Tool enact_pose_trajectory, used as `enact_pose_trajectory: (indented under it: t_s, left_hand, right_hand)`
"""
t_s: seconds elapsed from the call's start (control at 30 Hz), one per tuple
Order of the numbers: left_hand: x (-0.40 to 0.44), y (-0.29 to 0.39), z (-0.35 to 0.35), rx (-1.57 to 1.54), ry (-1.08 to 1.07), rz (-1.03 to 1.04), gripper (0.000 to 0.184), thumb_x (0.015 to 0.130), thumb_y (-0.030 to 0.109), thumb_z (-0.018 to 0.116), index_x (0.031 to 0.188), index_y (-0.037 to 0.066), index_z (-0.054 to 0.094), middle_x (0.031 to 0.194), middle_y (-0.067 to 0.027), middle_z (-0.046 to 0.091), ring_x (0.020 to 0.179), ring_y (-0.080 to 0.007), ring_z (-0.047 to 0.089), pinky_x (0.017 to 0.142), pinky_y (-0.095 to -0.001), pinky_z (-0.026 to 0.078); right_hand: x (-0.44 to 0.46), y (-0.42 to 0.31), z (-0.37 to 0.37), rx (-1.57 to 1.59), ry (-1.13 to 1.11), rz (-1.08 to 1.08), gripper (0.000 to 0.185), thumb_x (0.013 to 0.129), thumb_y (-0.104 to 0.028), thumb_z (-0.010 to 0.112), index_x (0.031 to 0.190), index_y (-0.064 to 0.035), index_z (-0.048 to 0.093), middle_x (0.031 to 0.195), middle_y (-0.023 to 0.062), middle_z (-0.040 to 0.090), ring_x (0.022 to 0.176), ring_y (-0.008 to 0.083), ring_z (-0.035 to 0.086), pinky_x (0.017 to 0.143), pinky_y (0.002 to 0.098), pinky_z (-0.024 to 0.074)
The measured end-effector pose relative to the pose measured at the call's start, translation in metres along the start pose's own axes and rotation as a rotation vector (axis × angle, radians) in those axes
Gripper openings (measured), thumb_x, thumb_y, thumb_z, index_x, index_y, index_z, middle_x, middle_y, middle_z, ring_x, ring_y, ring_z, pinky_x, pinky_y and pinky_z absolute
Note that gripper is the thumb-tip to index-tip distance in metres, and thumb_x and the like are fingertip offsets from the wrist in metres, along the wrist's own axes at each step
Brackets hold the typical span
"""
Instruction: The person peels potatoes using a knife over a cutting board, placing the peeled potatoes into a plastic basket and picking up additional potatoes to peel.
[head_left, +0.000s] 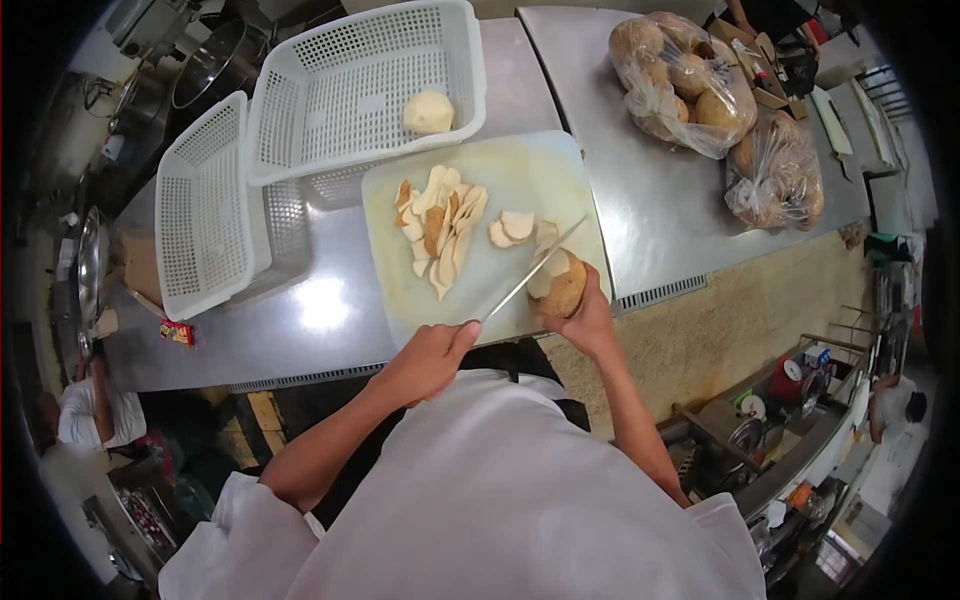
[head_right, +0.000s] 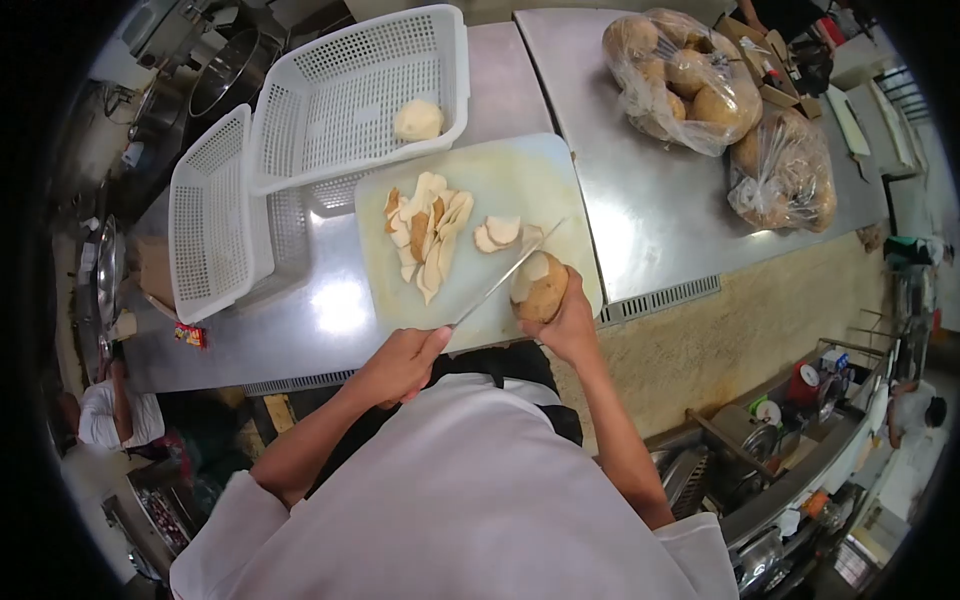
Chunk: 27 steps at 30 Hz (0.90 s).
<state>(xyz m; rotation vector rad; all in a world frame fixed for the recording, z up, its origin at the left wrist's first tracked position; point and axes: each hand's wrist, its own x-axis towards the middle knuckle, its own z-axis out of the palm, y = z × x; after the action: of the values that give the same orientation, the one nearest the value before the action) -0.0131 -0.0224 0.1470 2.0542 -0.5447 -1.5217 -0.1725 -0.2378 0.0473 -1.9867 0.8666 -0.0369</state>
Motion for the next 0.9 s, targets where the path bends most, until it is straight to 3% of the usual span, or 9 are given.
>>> enact_pose_trajectory:
  t_s: [0.2,0.3,0.4,0.47,0.5,0.57,0.67,0.77,0.9]
  left_hand:
    - [0.081,-0.032,0.021,-0.255,-0.022,0.048,0.071,0.111,0.052,0.037,0.066,-0.001,0.051,0.046,-0.0065,0.048,0.035,-0.0194,0.048,0.039,-0.0358,0.042]
    - [0.088,-0.040,0.023,-0.477,-0.050,0.000,0.073,0.110,0.054,0.039,0.061,0.000,0.048,0.046,-0.0065,0.047,0.035,-0.0191,0.048,0.038,-0.0342,0.042]
    - [0.064,-0.041,0.013,-0.350,-0.038,0.054,0.071,0.111,0.052,0.039,0.068,-0.003,0.053,0.048,-0.0071,0.048,0.036,-0.0168,0.048,0.037,-0.0342,0.041]
    - [0.022,-0.028,0.005,-0.128,0.047,0.083,0.054,0.112,0.046,0.042,0.109,-0.004,0.064,0.056,-0.0117,0.056,0.039,-0.0215,0.053,0.041,-0.0356,0.045]
    - [0.009,-0.033,0.007,-0.128,0.044,0.080,0.054,0.112,0.046,0.042,0.109,-0.004,0.064,0.056,-0.0117,0.056,0.039,-0.0215,0.053,0.041,-0.0356,0.045]
    - [-0.018,-0.043,0.013,0.289,0.300,0.466,0.047,0.112,0.040,0.042,0.129,0.002,0.062,0.064,-0.0214,0.063,0.052,-0.0363,0.063,0.054,-0.0460,0.052]
    - [-0.058,-0.018,0.007,0.329,0.141,0.270,0.046,0.111,0.038,0.043,0.132,0.000,0.060,0.077,-0.0272,0.066,0.070,-0.0465,0.066,0.069,-0.0524,0.052]
    - [-0.040,-0.008,0.015,0.425,0.153,0.221,0.045,0.111,0.036,0.044,0.132,-0.001,0.059,0.079,-0.0269,0.067,0.075,-0.0471,0.067,0.071,-0.0527,0.052]
    - [0.029,-0.006,0.035,0.227,0.248,0.411,0.043,0.111,0.035,0.044,0.132,0.001,0.058,0.081,-0.0292,0.068,0.081,-0.0515,0.066,0.072,-0.0561,0.053]
  right_hand:
    - [0.001,0.004,-0.015,0.182,-0.071,-0.033,0.108,0.067,-0.018,0.095,0.152,-0.0045,0.030,0.133,0.0204,0.062,0.119,0.0327,0.065,0.102,0.0416,0.0540]
    - [-0.004,-0.004,-0.023,0.539,-0.157,0.229,0.103,0.070,-0.018,0.094,0.152,-0.0057,0.032,0.135,0.0179,0.060,0.120,0.0299,0.064,0.102,0.0413,0.0547]
    - [0.003,-0.012,-0.023,0.484,-0.077,0.363,0.094,0.075,-0.019,0.091,0.150,-0.0049,0.036,0.134,0.0183,0.060,0.120,0.0296,0.064,0.097,0.0418,0.0563]
    - [0.000,-0.010,-0.017,0.061,0.054,0.035,0.087,0.075,-0.021,0.089,0.147,-0.0057,0.043,0.126,0.0206,0.064,0.118,0.0334,0.066,0.096,0.0451,0.0555]
    - [-0.001,-0.012,-0.014,0.062,0.053,0.039,0.087,0.075,-0.021,0.089,0.147,-0.0057,0.043,0.126,0.0206,0.064,0.118,0.0334,0.066,0.096,0.0451,0.0555]
    - [-0.004,-0.019,-0.010,-0.181,0.113,-0.052,0.076,0.078,-0.018,0.084,0.142,-0.0020,0.045,0.131,0.0240,0.058,0.110,0.0434,0.066,0.090,0.0471,0.0565]
    - [0.001,0.008,0.002,-0.305,0.102,-0.244,0.073,0.078,-0.018,0.081,0.140,-0.0008,0.045,0.129,0.0252,0.057,0.109,0.0474,0.063,0.091,0.0502,0.0552]
    - [-0.007,-0.006,0.004,-0.255,0.094,-0.127,0.076,0.079,-0.016,0.080,0.143,-0.0003,0.041,0.128,0.0259,0.056,0.112,0.0474,0.062,0.091,0.0523,0.0542]
    - [-0.012,-0.020,0.006,-0.266,0.150,-0.111,0.081,0.079,-0.016,0.080,0.145,0.0003,0.036,0.128,0.0275,0.056,0.110,0.0493,0.062,0.091,0.0535,0.0537]
